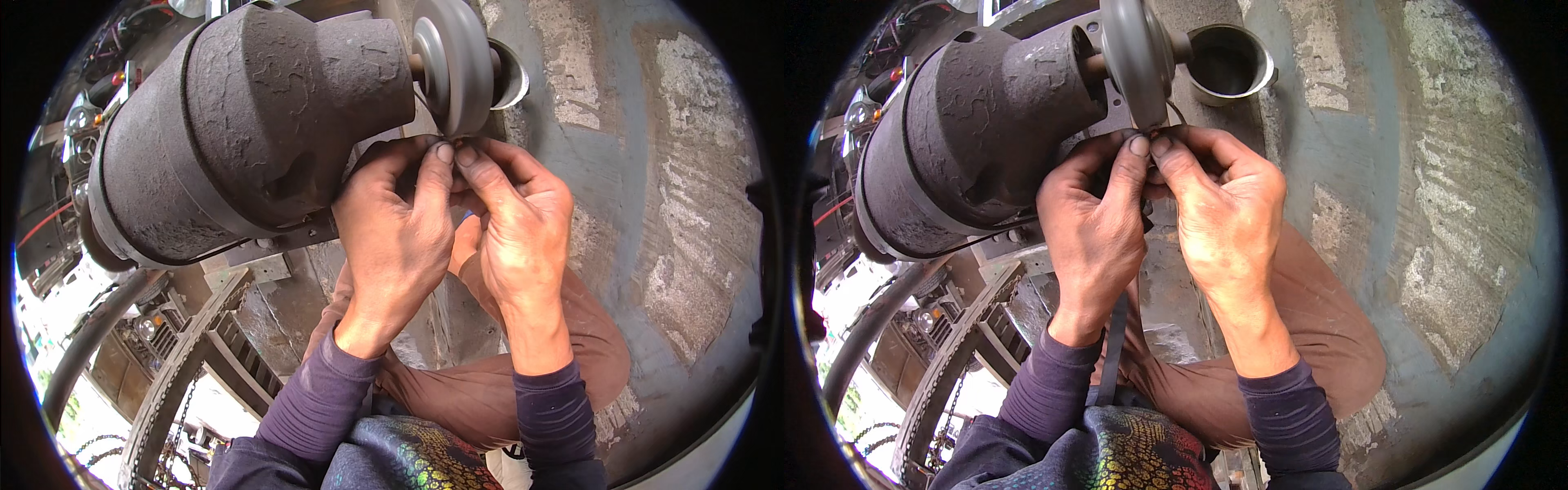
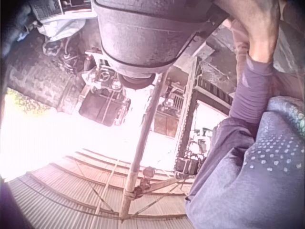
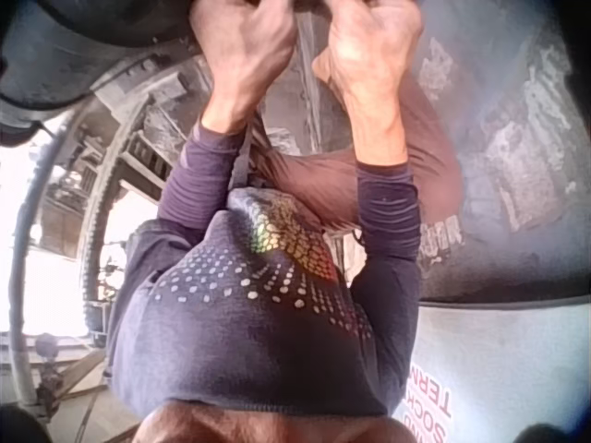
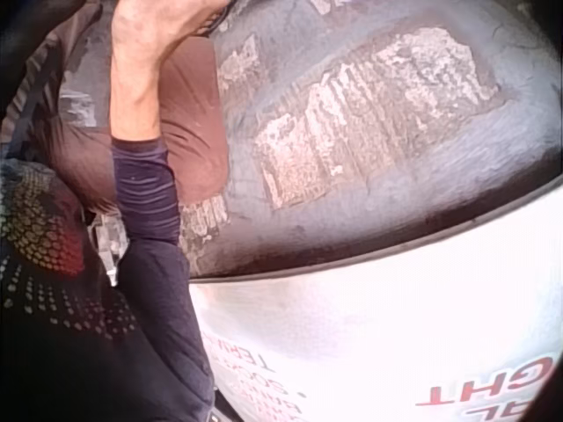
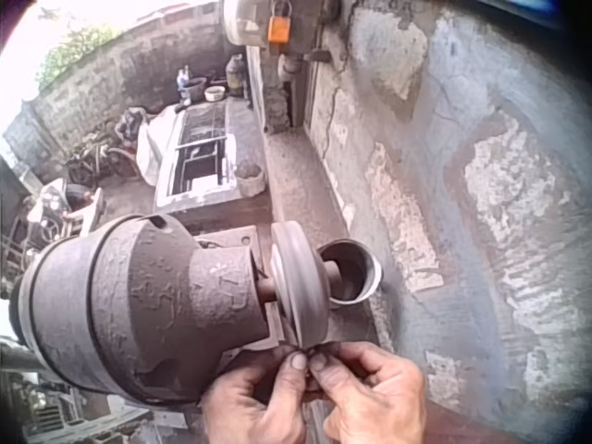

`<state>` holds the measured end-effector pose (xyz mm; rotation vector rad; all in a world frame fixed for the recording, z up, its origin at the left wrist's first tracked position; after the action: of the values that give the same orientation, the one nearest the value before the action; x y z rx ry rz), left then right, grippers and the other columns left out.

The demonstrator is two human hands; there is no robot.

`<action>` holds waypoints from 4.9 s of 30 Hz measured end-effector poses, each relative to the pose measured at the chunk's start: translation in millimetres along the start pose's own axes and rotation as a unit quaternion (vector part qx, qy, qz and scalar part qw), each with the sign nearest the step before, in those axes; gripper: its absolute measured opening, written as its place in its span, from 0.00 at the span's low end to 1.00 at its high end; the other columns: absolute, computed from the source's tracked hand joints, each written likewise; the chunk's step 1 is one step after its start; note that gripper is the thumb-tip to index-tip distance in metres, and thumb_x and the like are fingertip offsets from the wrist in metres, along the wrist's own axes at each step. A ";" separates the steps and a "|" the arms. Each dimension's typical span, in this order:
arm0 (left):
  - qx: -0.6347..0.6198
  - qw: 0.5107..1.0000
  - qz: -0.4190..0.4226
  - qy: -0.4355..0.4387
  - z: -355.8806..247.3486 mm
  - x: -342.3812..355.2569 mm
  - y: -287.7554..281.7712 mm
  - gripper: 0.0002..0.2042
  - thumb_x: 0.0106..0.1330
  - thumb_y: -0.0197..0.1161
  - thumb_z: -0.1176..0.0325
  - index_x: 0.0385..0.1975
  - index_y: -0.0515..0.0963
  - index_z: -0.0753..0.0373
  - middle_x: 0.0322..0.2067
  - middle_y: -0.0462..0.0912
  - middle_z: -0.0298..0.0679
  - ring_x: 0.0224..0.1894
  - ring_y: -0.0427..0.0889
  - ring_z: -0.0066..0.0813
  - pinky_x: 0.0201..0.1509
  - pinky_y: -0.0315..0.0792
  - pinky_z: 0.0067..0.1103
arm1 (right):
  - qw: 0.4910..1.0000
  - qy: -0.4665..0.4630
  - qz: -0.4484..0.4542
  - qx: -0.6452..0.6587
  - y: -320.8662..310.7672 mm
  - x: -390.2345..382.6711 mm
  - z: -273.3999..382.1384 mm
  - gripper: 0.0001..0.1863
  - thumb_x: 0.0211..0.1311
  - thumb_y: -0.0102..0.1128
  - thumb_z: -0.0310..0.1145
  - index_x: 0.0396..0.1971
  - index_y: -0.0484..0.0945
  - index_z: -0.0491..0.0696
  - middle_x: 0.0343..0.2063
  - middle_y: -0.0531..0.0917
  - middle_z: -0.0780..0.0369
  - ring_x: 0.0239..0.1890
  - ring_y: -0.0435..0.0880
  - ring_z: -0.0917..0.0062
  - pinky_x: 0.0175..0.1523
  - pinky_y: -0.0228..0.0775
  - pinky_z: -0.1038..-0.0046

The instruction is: The person sits cross-legged and repeatedly presses small metal pieces against a rotating grinding wheel to smooth or shape their edges. The person frequently rotates the pieces and inspects them between grinding passes.

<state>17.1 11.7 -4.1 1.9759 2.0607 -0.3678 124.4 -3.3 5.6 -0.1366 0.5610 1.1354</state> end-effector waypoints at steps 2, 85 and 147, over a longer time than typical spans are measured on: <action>-0.010 1.000 -0.005 -0.004 0.5 -0.9 -0.1 0.11 0.75 0.63 0.70 0.43 0.83 0.74 0.34 0.87 0.39 0.33 0.84 0.19 0.38 0.80 0.17 | 1.000 0.000 0.000 -0.014 0.5 0.2 0.2 0.12 0.69 0.63 0.23 0.48 0.80 0.31 0.39 0.87 0.54 0.38 0.88 0.74 0.47 0.83 0.74; -0.013 1.000 -0.024 -0.014 0.0 -4.5 -3.0 0.10 0.74 0.63 0.69 0.41 0.84 0.72 0.31 0.87 0.37 0.31 0.83 0.18 0.36 0.77 0.17 | 1.000 -0.019 -0.006 -0.019 5.7 0.8 -1.6 0.08 0.68 0.65 0.25 0.40 0.84 0.34 0.28 0.86 0.61 0.28 0.83 0.84 0.35 0.79 0.80; -0.014 1.000 -0.013 -0.011 -1.0 -3.0 -1.1 0.11 0.75 0.63 0.69 0.41 0.84 0.73 0.33 0.87 0.38 0.32 0.82 0.18 0.36 0.79 0.17 | 1.000 -0.029 -0.005 -0.003 4.4 -0.1 -2.7 0.09 0.68 0.65 0.25 0.41 0.84 0.34 0.30 0.87 0.60 0.30 0.84 0.82 0.36 0.80 0.80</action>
<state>16.2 9.2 -2.1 1.9220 2.0677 -0.3620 119.5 -2.5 4.1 -0.1108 0.5046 1.1285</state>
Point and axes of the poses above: each hand's wrist, its own x-axis towards the middle knuckle, its own y-axis out of the palm, z = x × y, the point moved 1 cm from there along x, towards the middle knuckle
